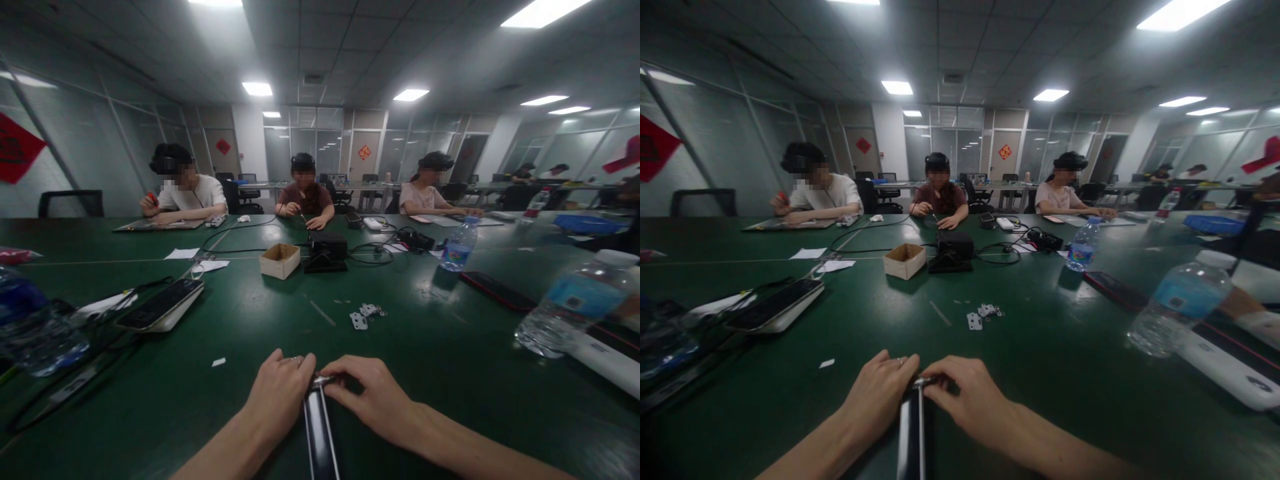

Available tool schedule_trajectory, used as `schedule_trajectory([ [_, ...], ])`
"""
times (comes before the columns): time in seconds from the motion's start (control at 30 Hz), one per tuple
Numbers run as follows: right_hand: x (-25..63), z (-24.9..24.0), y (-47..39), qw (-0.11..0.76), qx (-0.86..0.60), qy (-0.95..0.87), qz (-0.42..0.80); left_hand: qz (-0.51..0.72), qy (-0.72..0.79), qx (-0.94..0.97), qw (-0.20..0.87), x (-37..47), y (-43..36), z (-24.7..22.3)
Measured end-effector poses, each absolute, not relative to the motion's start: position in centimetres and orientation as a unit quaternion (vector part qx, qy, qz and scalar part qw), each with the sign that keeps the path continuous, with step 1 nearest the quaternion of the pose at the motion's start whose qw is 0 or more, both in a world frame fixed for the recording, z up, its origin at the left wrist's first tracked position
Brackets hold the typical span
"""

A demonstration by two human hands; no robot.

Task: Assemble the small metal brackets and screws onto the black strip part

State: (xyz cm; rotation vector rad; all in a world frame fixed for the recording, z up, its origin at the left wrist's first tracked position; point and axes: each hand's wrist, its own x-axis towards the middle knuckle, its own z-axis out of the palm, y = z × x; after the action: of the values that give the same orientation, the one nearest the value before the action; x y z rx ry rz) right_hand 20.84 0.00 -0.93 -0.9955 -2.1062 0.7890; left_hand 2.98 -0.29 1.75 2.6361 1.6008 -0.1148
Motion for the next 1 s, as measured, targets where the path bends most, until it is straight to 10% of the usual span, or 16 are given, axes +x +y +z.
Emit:
schedule_trajectory([
  [1.0, 23.9, -1.2, 3.7, 0.26, -0.417, -0.848, 0.199, 0.109, 0.543, 0.824, 0.121, 1.4, 1.3, -0.7],
])
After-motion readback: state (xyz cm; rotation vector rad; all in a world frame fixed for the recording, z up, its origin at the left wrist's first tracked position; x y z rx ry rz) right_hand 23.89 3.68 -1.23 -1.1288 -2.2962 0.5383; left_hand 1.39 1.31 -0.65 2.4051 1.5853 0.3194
